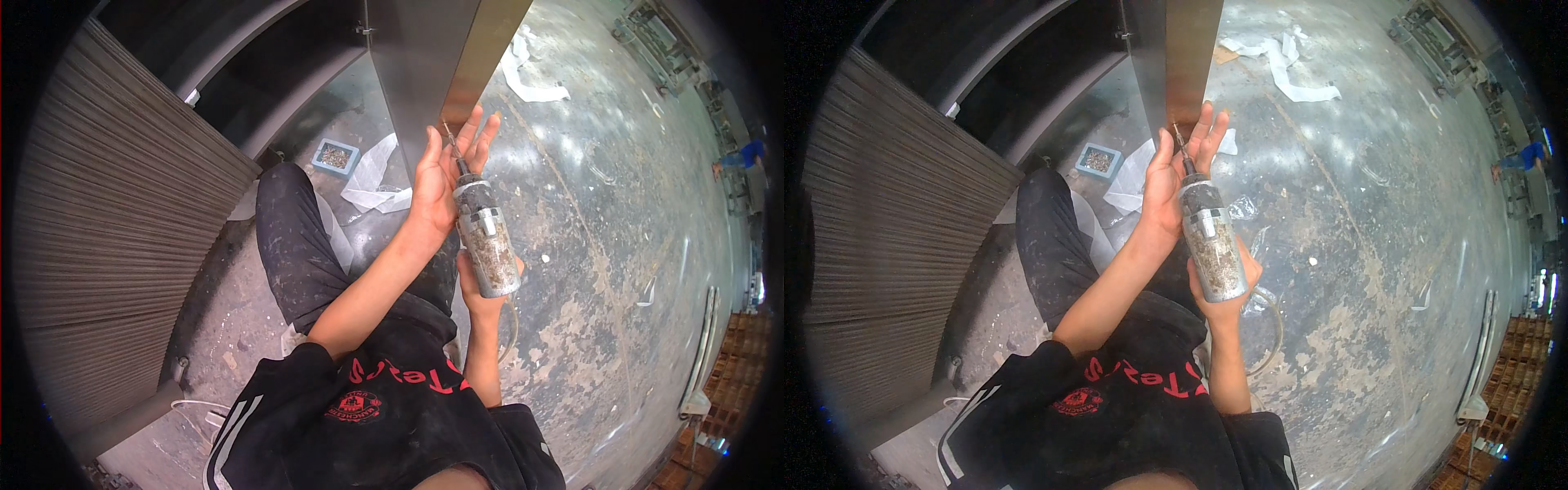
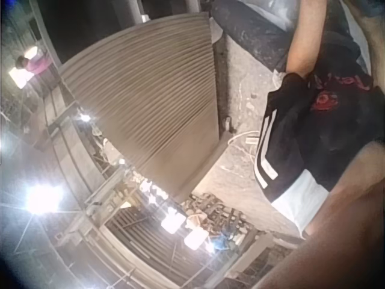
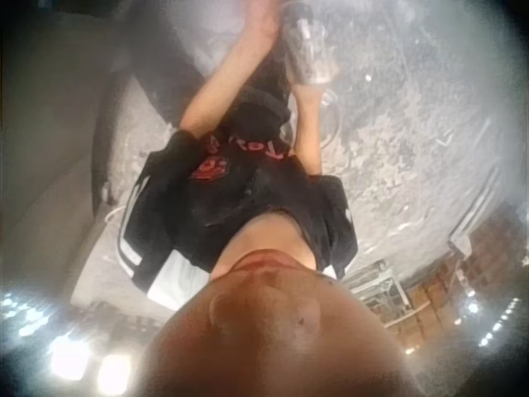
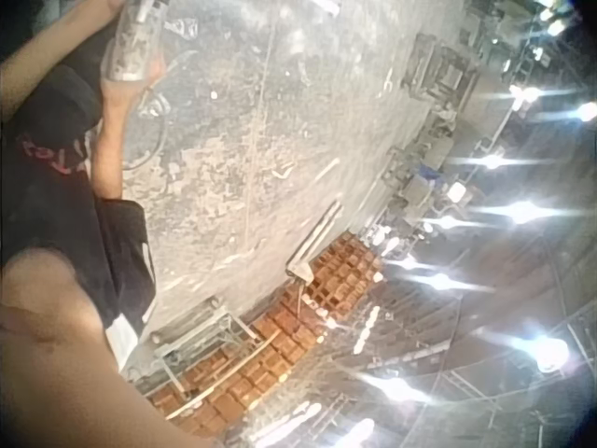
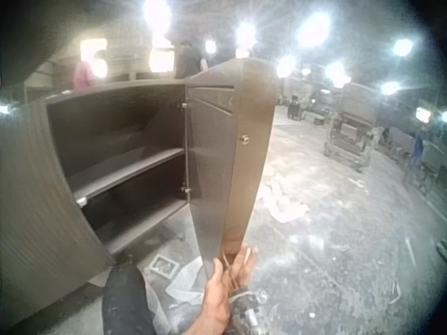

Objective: Attaching a decorative or functional metal strip to a furniture cabinet door using a pneumatic drill and screws.

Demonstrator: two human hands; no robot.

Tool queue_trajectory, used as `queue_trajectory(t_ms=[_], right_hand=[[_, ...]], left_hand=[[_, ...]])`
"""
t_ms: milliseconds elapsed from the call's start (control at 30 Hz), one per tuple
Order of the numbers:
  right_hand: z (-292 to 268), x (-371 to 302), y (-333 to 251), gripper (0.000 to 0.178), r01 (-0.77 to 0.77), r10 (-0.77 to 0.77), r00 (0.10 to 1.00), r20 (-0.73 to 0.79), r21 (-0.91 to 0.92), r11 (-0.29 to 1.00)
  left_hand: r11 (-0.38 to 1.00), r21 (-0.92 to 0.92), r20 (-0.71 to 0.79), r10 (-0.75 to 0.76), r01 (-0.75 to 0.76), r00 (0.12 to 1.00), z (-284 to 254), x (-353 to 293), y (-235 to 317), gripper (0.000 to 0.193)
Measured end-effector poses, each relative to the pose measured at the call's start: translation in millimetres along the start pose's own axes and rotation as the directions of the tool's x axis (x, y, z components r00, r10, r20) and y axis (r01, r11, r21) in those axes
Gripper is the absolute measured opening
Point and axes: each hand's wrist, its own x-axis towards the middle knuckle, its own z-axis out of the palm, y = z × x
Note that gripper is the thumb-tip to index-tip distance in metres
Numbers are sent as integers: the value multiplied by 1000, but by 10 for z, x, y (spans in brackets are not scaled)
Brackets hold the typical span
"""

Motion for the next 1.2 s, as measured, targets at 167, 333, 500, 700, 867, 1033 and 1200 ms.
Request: queue_trajectory(t_ms=[167, 333, 500, 700, 867, 1033, 1200], right_hand=[[7, 15, 7, 33, -30, 30, 999, 27, 29, 999], [15, 20, 22, 31, 7, -7, 1000, 21, 11, 1000], [31, 24, 19, 30, -14, 13, 1000, 26, 48, 999], [46, -13, 76, 31, -26, 24, 999, 26, 76, 997], [78, -19, 98, 32, -16, 12, 999, 39, 99, 995], [110, 0, 97, 31, -30, 28, 999, 20, 142, 989], [114, 15, 70, 30, -28, 26, 1000, 12, 115, 993]], left_hand=[[999, -33, 77, -36, 39, 996, -108, -2, 38, 61], [999, -30, 18, -31, 32, 999, -192, 24, 86, 59], [994, 105, -6, -3, 3, 1000, -188, 23, 87, 64], [991, 127, -61, 50, -42, 997, -65, 4, -4, 56], [995, 95, -41, 23, -19, 999, -87, -2, 14, 52], [994, 108, -34, 28, -24, 999, -93, 7, 17, 51], [998, 54, -22, 14, -13, 1000, -83, 19, 7, 52]])
